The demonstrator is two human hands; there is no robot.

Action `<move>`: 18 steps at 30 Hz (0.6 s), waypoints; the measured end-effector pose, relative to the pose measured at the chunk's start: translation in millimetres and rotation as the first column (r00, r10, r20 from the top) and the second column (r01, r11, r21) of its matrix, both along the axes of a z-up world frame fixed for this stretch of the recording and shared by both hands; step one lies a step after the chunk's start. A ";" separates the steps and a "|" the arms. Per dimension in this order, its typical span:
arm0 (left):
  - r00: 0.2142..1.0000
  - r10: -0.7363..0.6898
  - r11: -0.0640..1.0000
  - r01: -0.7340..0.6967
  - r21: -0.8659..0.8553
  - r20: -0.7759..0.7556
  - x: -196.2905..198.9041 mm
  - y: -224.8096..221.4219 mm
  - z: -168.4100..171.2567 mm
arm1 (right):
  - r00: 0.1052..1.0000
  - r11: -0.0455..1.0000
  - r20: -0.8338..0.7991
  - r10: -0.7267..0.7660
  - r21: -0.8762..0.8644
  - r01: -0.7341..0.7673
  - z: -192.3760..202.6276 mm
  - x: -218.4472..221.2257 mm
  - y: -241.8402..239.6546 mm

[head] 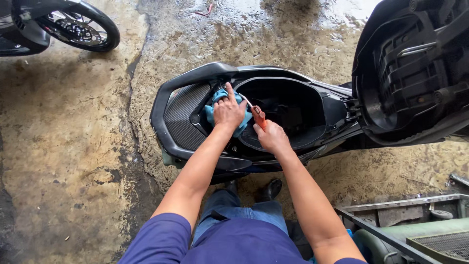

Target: The person uses a blue cloth and an air nozzle to clean a black scooter. They wipe the handlebars, the under-seat storage compartment, the side panels, and the rear fender. The person moves around the vehicle to access different areas, using the air nozzle to blow out debris from crevices while wiping with the cloth.

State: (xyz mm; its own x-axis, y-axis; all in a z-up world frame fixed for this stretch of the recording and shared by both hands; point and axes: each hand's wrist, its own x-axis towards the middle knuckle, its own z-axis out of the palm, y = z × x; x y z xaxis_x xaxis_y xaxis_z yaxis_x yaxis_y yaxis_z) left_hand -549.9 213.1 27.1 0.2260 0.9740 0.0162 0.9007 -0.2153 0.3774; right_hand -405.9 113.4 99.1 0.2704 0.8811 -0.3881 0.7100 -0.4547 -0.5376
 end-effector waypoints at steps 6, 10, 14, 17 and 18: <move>0.993 -0.089 0.883 0.041 -0.467 -0.080 -21.9 -57.7 15.9 | 0.997 0.998 -0.075 0.010 0.060 -0.006 -33.0 6.2 7.9; 0.975 -0.012 0.993 -0.015 0.121 0.221 -14.9 -64.7 -8.8 | 0.992 0.996 -0.121 0.019 0.094 -0.007 -39.8 17.2 27.2; 0.984 -0.024 0.933 -0.042 0.356 0.179 14.5 -0.8 -40.2 | 0.994 0.993 -0.097 -0.057 0.101 0.067 -44.2 31.3 33.7; 0.976 -0.214 0.909 0.190 0.372 0.026 32.8 66.2 -48.3 | 0.992 0.990 -0.060 -0.109 0.086 0.114 -50.6 49.6 40.7; 0.952 -0.305 0.877 0.295 0.379 -0.035 39.9 85.9 -49.6 | 0.986 0.985 -0.052 -0.156 0.066 0.159 -55.3 57.2 43.6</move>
